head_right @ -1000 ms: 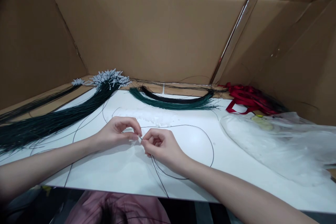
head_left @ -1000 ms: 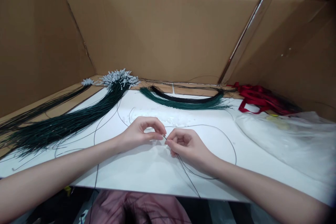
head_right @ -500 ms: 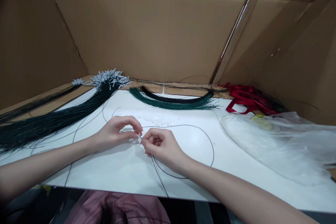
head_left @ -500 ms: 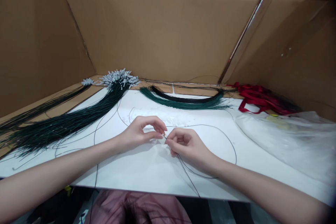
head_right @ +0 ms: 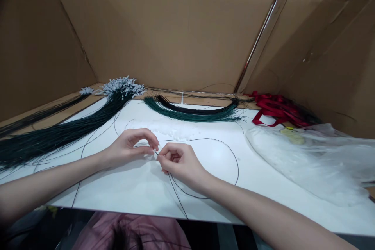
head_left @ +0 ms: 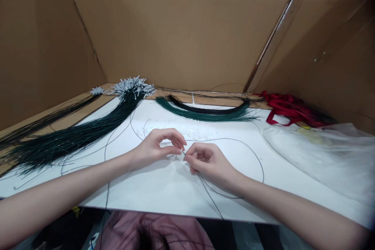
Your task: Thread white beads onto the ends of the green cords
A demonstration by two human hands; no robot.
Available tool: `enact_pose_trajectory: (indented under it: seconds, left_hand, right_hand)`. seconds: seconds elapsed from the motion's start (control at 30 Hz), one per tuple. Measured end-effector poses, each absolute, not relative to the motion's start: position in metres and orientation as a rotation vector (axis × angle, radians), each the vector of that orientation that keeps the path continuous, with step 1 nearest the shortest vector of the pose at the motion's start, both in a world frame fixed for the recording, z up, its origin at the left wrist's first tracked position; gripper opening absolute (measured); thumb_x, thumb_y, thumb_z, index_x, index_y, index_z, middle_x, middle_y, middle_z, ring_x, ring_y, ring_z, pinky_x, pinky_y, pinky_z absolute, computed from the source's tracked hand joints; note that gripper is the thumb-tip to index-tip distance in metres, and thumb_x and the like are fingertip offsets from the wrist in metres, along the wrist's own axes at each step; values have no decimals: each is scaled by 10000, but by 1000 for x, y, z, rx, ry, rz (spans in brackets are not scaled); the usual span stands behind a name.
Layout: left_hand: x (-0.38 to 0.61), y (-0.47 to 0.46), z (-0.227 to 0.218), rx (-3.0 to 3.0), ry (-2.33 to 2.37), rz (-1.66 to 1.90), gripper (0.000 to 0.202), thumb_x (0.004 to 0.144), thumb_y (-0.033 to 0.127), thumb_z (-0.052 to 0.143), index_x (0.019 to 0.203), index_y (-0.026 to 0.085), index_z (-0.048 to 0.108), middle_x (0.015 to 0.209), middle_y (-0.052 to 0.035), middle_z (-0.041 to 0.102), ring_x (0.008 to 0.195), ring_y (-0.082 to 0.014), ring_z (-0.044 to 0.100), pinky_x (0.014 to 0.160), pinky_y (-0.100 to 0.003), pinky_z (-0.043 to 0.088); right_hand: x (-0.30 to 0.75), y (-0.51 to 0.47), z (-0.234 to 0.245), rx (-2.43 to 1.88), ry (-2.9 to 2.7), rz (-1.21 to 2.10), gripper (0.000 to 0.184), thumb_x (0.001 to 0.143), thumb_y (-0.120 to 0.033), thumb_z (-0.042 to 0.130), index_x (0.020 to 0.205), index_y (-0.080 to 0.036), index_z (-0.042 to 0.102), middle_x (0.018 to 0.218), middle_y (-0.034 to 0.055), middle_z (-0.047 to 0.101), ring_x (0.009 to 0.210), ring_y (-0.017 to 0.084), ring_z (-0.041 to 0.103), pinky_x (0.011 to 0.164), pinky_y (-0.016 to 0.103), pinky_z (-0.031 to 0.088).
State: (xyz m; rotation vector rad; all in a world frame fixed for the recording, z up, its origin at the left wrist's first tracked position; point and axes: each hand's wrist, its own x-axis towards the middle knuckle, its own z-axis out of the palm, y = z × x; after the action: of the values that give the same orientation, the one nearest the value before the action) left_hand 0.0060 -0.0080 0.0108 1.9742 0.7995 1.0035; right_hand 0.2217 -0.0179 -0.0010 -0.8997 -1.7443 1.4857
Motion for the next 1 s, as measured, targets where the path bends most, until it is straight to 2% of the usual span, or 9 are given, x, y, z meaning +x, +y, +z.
enact_pose_trajectory:
  seconds: [1.0]
  left_hand:
    - [7,-9,14,2036,788,1004,89,850,170,713,932,143,697,900,-43,711,830,-134,643,800,-237,515]
  right_hand:
    - [223,-18,-1,-907,-1728,1528,75,819,-190,629,759,-145,629,595,-32,535,535,87,517,545,211,429]
